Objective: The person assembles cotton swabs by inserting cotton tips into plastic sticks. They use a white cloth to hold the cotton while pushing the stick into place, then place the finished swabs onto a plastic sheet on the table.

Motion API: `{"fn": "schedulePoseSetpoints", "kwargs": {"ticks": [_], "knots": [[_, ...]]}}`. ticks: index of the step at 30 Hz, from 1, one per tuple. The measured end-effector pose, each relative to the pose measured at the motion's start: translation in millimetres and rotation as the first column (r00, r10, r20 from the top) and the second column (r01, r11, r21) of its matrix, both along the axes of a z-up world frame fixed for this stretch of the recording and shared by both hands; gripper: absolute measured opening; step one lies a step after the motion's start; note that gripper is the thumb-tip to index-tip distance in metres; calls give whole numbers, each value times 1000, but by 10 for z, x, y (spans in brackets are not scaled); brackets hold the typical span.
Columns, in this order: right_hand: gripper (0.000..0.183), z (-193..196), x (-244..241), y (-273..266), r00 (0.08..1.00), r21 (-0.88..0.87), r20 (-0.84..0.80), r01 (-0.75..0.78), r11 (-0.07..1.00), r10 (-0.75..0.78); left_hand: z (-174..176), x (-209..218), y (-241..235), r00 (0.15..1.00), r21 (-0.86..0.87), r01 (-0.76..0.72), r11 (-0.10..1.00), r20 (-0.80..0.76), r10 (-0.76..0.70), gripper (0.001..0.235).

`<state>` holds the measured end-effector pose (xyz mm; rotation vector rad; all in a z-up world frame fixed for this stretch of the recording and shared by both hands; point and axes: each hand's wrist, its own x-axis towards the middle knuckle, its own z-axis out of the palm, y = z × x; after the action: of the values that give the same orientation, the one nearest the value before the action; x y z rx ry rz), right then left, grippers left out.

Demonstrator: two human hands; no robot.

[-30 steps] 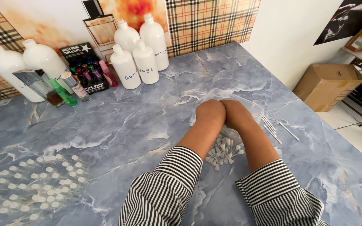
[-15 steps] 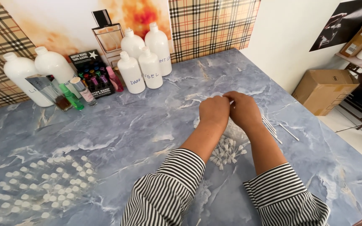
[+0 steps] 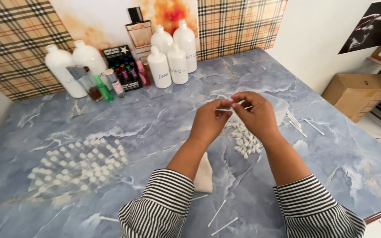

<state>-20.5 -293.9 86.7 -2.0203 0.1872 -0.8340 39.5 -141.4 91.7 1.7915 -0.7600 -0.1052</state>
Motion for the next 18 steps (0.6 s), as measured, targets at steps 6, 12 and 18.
{"fn": "schedulePoseSetpoints", "kwargs": {"ticks": [6, 12, 18], "knots": [[30, -174, -13, 571, 969, 60, -121, -209, 976, 215, -319, -18, 652, 981, -55, -106, 993, -168, 95, 29], [30, -493, 122, 948, 912, 48, -252, -321, 946, 323, -621, -77, 1112, 952, -28, -153, 988, -274, 140, 32], [29, -720, 153, 1235, 887, 55, -295, -356, 933, 356, -934, -79, 1364, 946, -23, -174, 984, -280, 161, 31]]}}
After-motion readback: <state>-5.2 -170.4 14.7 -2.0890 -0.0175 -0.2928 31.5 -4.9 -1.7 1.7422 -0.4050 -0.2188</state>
